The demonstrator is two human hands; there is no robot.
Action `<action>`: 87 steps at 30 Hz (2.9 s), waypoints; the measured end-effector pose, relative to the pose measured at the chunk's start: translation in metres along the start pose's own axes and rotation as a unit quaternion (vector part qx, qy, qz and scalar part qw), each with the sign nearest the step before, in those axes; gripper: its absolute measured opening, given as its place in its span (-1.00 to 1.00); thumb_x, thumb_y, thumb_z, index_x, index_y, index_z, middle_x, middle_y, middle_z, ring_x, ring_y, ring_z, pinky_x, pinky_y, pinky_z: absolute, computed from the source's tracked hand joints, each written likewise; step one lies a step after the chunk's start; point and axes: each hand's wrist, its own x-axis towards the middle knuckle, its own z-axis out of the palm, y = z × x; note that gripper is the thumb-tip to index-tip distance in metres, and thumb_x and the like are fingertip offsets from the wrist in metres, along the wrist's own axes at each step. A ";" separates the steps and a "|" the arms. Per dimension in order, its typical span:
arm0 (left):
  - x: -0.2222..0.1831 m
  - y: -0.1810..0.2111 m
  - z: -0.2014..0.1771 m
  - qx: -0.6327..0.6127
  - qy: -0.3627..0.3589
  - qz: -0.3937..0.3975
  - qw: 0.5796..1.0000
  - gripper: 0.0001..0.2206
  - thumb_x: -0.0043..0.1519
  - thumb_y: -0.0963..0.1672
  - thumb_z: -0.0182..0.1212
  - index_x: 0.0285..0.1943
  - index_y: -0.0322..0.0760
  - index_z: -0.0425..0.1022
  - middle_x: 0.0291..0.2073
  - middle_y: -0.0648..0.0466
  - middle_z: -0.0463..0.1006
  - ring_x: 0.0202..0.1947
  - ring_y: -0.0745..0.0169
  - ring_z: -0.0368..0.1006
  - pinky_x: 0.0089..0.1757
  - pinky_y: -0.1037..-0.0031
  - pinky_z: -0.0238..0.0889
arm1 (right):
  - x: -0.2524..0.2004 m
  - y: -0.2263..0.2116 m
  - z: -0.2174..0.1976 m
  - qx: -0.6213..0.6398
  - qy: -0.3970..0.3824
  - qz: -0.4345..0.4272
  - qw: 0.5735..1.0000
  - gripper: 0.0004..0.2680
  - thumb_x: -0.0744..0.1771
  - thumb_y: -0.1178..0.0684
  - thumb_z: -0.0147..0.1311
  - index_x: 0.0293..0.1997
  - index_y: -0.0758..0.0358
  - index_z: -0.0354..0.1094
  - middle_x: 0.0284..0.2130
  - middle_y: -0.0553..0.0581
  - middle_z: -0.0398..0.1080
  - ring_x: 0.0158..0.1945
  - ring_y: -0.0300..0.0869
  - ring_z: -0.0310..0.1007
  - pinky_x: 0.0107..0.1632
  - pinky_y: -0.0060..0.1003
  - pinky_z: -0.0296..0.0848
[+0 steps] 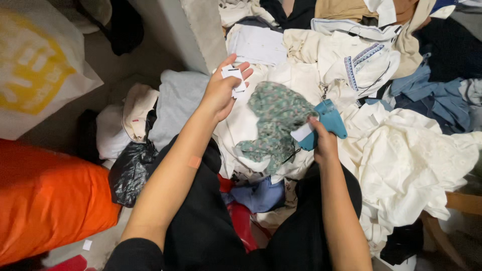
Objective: The person attaches price tags to various items of clothing using a tagging gun while sitting on the floor.
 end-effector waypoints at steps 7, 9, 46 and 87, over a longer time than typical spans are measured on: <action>-0.004 -0.013 0.010 -0.053 -0.020 0.021 0.998 -0.30 0.23 -0.41 -0.09 0.60 -0.20 0.00 0.34 -0.34 0.38 0.34 -0.16 0.38 0.13 0.33 0.34 | -0.021 0.043 0.052 -0.230 -0.011 0.125 0.965 -0.18 0.20 -0.30 0.45 0.45 0.51 0.05 0.38 0.55 0.08 0.47 0.27 0.04 0.44 0.25 0.08; -0.014 -0.006 0.017 -0.054 -0.042 0.013 0.998 -0.33 0.24 -0.40 -0.10 0.58 -0.20 0.06 0.31 -0.33 0.41 0.29 -0.11 0.42 0.11 0.35 0.39 | -0.037 0.078 0.042 -0.275 -0.043 0.199 0.940 -0.16 0.23 -0.32 0.41 0.47 0.56 -0.02 0.40 0.61 -0.01 0.48 0.34 -0.04 0.41 0.35 0.05; -0.015 -0.043 0.058 0.561 -0.171 0.162 0.794 -0.47 0.19 -0.12 0.37 0.34 -0.31 0.31 -0.09 -0.23 0.54 -0.03 -0.30 0.58 -0.06 -0.01 0.48 | -0.042 -0.227 -0.132 0.259 0.100 -0.333 0.901 -0.66 0.29 0.34 0.29 0.21 0.60 0.42 0.23 0.53 0.45 0.34 0.18 0.47 0.57 0.18 0.49; -0.032 -0.135 0.098 0.728 -0.462 -0.062 0.503 -0.47 0.24 -0.03 0.28 0.39 -0.31 0.40 0.06 -0.29 0.60 0.19 -0.32 0.47 0.17 -0.01 0.30 | -0.107 0.018 -0.031 0.225 0.227 0.009 0.947 -0.70 0.30 0.01 0.35 -0.02 0.40 0.35 -0.22 0.16 0.41 -0.19 -0.10 0.39 -0.07 -0.12 0.40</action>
